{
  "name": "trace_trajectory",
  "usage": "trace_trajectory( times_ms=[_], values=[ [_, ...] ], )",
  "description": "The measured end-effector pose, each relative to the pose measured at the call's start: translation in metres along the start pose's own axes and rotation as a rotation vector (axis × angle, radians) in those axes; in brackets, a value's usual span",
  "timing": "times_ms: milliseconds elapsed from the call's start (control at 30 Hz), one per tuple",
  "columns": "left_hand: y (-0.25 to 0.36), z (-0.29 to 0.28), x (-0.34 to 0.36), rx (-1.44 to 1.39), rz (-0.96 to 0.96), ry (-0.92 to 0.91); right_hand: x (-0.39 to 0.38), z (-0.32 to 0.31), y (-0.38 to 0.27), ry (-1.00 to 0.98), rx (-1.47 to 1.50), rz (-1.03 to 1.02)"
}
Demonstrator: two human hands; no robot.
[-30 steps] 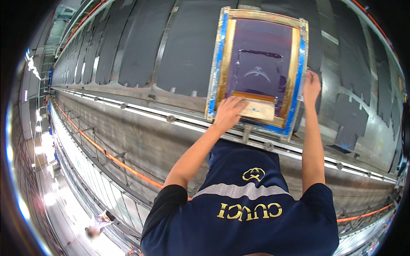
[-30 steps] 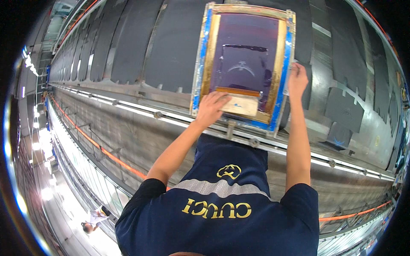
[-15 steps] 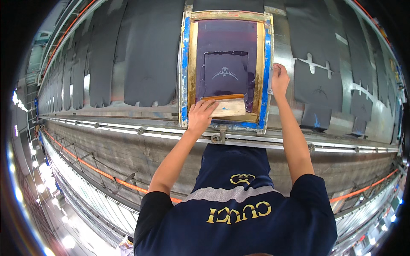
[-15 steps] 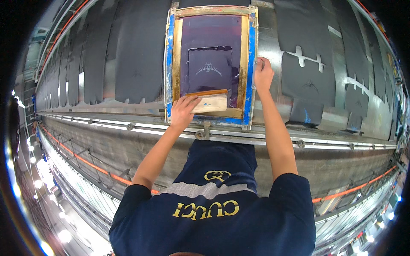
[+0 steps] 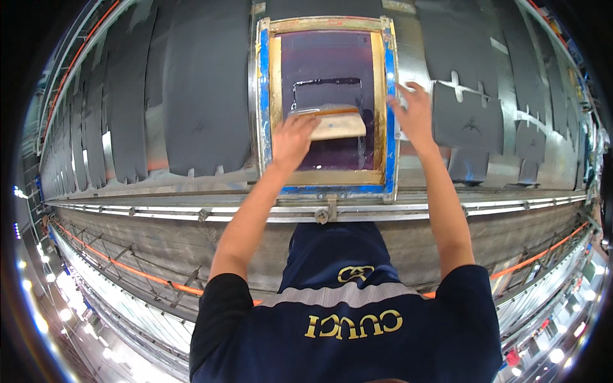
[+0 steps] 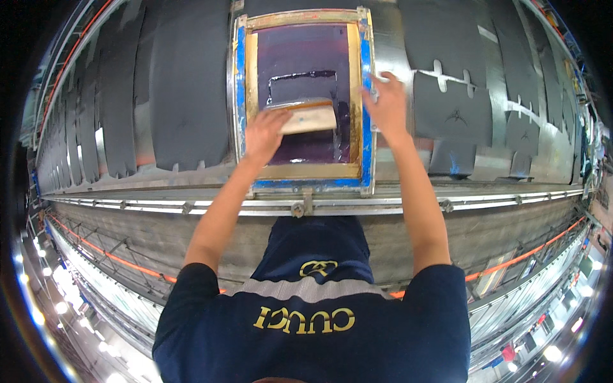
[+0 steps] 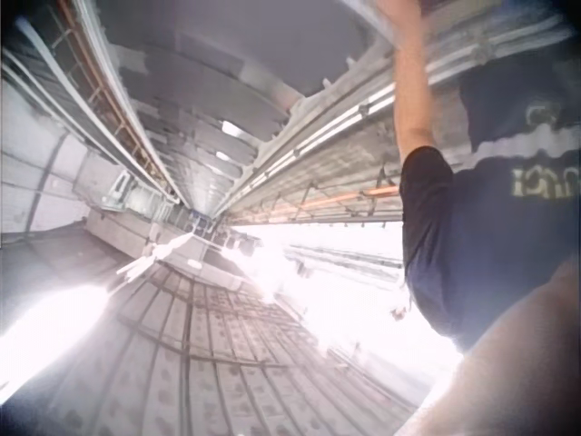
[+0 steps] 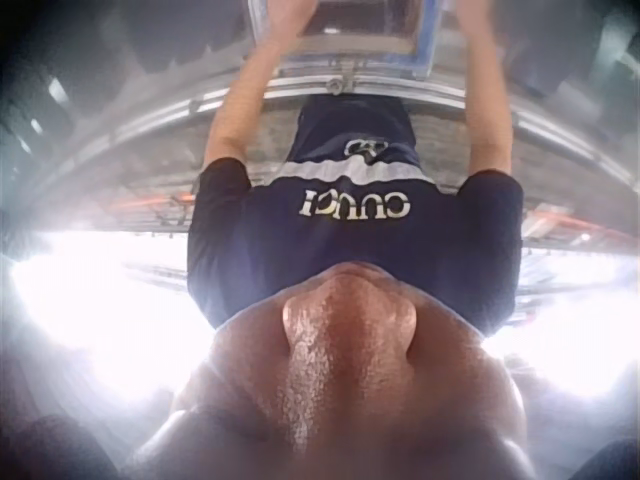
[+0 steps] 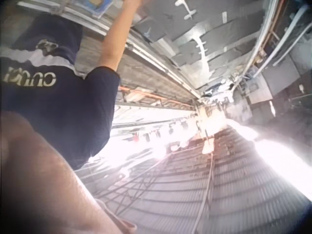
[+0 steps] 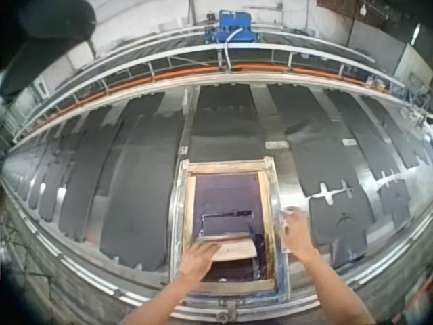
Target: The person uses a squeegee to spread purple ink across a screen-printing frame placed over a dark garment on a conveyor. They repeatedly pull the squeegee across the screen to transfer the design onto the fabric.
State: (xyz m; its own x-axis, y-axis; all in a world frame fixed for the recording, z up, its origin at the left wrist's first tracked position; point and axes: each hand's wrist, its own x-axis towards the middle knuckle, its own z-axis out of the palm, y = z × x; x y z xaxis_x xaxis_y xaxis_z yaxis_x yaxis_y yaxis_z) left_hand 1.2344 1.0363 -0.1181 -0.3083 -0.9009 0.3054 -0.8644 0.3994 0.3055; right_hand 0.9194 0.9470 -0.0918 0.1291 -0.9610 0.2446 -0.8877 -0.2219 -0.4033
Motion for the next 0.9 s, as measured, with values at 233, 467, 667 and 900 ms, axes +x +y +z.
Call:
trace_trajectory(
  times_ms=[233, 467, 667, 900],
  values=[
    [-0.046, 0.006, 0.103, -0.154, -0.164, -0.15, 0.047, 0.019, -0.06, -0.338, 0.202, -0.206],
    [0.012, 0.008, -0.002, -0.042, -0.112, -0.102, -0.074, 0.027, -0.061, -0.283, 0.291, -0.143],
    [0.011, 0.0, -0.009, -0.1, -0.09, -0.16, -0.082, 0.01, -0.071, -0.255, 0.291, -0.159],
    [-0.041, 0.02, 0.091, -0.027, -0.117, -0.066, 0.031, 0.047, -0.048, -0.123, 0.32, -0.162]
  ],
)
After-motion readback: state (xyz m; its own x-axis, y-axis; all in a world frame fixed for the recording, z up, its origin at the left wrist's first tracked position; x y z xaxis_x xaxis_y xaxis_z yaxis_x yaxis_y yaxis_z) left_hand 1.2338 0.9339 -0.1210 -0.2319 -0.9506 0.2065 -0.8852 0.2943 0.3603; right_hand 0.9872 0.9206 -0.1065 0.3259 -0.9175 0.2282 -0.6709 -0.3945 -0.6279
